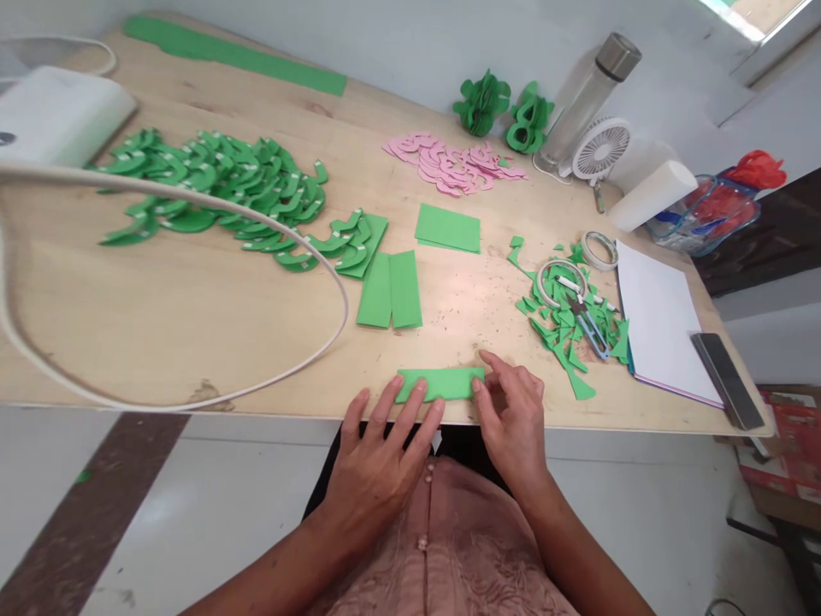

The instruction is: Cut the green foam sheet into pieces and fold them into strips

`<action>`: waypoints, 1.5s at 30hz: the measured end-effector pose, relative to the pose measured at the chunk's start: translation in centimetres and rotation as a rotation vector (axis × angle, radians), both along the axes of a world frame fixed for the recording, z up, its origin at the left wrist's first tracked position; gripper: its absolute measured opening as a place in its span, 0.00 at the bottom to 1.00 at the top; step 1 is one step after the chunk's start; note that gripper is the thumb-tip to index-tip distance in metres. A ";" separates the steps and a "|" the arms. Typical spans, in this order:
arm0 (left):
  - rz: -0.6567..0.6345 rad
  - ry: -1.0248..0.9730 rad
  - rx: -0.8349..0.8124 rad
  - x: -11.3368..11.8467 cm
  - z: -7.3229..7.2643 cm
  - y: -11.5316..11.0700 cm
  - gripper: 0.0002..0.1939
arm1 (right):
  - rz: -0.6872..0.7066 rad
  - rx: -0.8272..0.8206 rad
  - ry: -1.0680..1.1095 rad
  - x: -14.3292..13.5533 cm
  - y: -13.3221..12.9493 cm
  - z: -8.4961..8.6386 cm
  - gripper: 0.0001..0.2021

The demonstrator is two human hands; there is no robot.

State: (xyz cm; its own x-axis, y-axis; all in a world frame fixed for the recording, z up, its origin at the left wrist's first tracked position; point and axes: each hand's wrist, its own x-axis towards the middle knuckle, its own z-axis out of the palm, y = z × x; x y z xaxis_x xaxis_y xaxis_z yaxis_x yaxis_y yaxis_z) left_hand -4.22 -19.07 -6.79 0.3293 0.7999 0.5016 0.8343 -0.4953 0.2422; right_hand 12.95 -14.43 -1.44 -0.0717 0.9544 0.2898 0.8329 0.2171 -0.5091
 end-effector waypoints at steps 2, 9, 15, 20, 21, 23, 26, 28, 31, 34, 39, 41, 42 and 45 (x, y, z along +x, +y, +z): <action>0.003 0.001 -0.005 0.0 0.0 0.0 0.21 | 0.003 0.009 -0.015 -0.1 0.1 0.0 0.15; 0.015 0.002 -0.023 0.1 0.2 -0.1 0.22 | 0.020 0.041 -0.047 -0.2 0.5 -0.2 0.15; 0.014 -0.001 -0.033 0.0 0.2 0.0 0.22 | 0.026 0.056 -0.070 -0.2 0.6 -0.2 0.14; 0.011 0.000 -0.031 0.0 0.3 0.0 0.21 | 0.023 0.048 -0.060 -0.1 0.6 -0.2 0.14; 0.008 0.002 -0.030 0.0 0.2 0.0 0.21 | 0.026 0.047 -0.060 -0.1 0.6 -0.2 0.14; 0.007 0.007 -0.027 -0.1 0.2 0.0 0.21 | 0.032 0.049 -0.061 -0.1 0.6 -0.2 0.13; 0.011 0.016 -0.025 -0.1 0.2 0.0 0.21 | 0.034 0.053 -0.062 -0.1 0.7 -0.2 0.13; 0.008 0.022 -0.024 -0.1 0.1 0.0 0.21 | 0.032 0.055 -0.062 -0.1 0.7 -0.2 0.13; 0.003 0.025 -0.025 -0.1 0.0 0.0 0.22 | 0.028 0.052 -0.057 -0.1 0.6 -0.2 0.13; 0.004 0.022 -0.026 -0.2 -0.1 -0.1 0.23 | 0.022 0.048 -0.050 0.0 0.6 -0.2 0.13; 0.000 0.019 -0.015 -0.1 -0.1 0.0 0.23 | 0.020 0.052 -0.066 -0.1 0.6 -0.2 0.13; 0.005 0.014 -0.013 -0.1 -0.1 0.0 0.22 | 0.016 0.056 -0.079 -0.1 0.6 -0.2 0.13; 0.008 0.012 -0.013 -0.1 -0.1 0.0 0.23 | 0.015 0.058 -0.088 -0.1 0.6 -0.2 0.13; 0.015 0.017 -0.018 0.0 -0.1 0.0 0.23 | 0.018 0.061 -0.105 -0.1 0.7 -0.2 0.13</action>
State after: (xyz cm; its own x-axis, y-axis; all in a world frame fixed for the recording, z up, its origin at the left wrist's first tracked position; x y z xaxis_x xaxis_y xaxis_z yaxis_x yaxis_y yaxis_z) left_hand -4.23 -19.07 -6.90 0.3252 0.8136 0.4820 0.8458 -0.4782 0.2366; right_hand 12.86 -13.70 -1.63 -0.1213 0.9337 0.3369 0.8767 0.2600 -0.4048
